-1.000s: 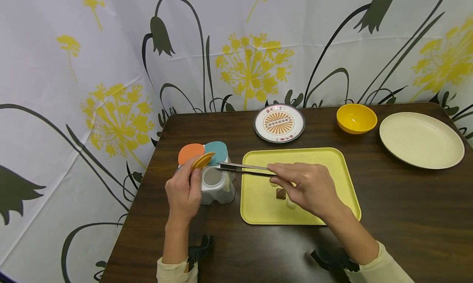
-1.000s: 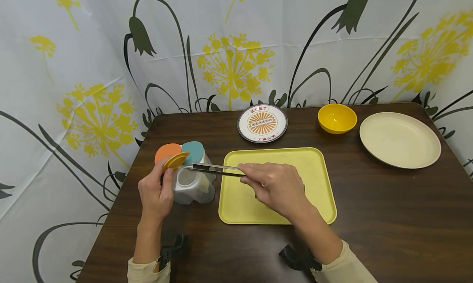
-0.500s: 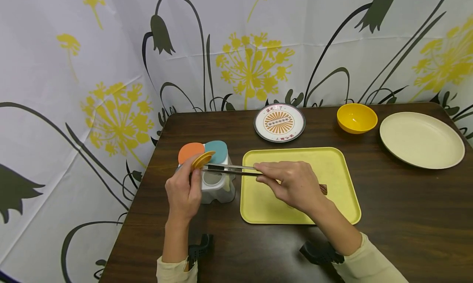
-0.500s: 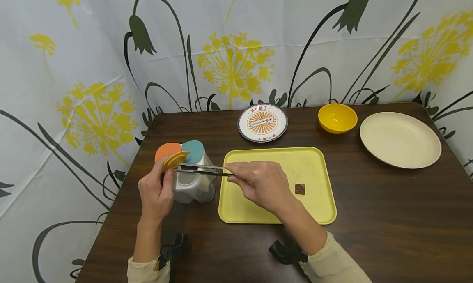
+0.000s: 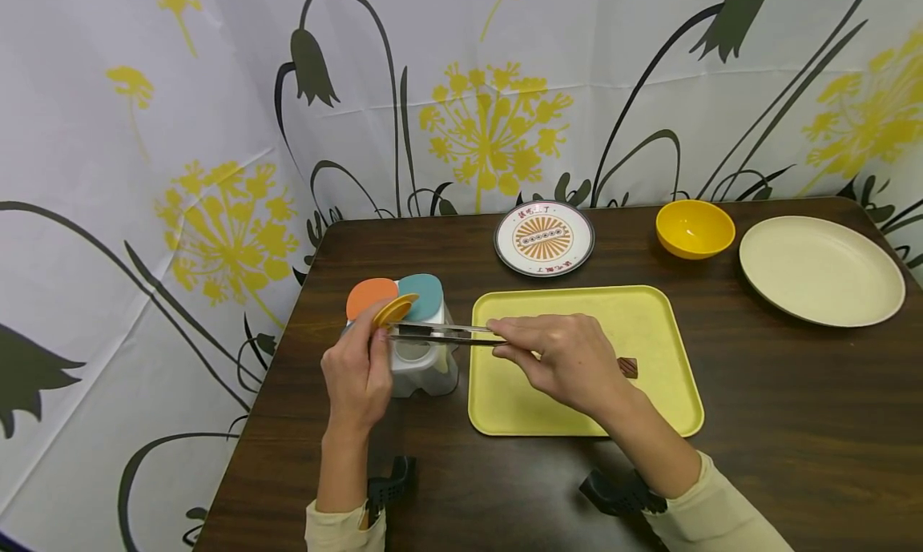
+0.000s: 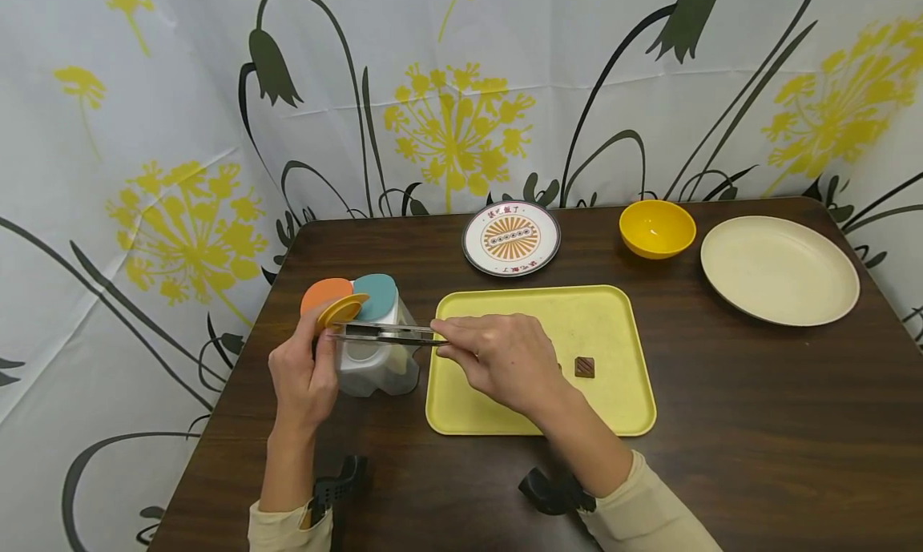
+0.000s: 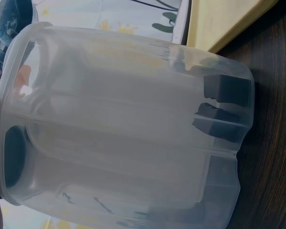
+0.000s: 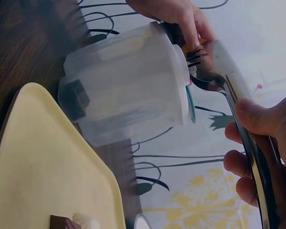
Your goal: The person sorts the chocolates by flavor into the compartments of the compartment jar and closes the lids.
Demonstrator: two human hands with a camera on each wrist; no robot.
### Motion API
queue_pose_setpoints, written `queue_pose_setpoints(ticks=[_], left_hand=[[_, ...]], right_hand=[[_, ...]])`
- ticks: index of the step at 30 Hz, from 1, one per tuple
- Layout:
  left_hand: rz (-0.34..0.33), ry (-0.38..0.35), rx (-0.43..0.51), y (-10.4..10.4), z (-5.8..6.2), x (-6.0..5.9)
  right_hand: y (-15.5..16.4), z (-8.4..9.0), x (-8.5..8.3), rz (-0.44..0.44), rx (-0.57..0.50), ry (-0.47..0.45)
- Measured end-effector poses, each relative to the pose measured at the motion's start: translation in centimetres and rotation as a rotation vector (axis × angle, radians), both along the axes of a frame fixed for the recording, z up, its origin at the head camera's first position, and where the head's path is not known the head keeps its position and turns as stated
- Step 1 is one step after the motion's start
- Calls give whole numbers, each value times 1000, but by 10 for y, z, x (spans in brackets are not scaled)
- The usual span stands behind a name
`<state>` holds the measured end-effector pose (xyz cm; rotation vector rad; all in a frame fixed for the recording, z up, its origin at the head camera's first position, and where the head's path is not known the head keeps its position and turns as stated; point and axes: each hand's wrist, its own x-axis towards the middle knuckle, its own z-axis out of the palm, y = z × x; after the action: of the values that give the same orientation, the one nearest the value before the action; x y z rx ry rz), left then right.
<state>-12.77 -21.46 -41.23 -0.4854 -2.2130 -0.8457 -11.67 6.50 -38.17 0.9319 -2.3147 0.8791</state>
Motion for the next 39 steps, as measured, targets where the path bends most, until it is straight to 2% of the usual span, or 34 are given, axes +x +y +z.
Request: queue_pose_setpoints(ticks=[15, 25, 30, 34, 39], left_hand=[[-4, 9, 4, 0, 0, -1], [-11, 16, 10, 0, 0, -1], [-10, 12, 9, 0, 1, 0], [-11, 6, 10, 0, 2, 0], [-15, 11, 7, 1, 2, 0]], right_hand=[[5, 1, 2, -14, 37, -8], [35, 1, 4, -79, 47, -45], [65, -7, 3, -168, 60, -64], [90, -19, 5, -283, 99, -158], [115, -37, 9, -386, 146, -269]])
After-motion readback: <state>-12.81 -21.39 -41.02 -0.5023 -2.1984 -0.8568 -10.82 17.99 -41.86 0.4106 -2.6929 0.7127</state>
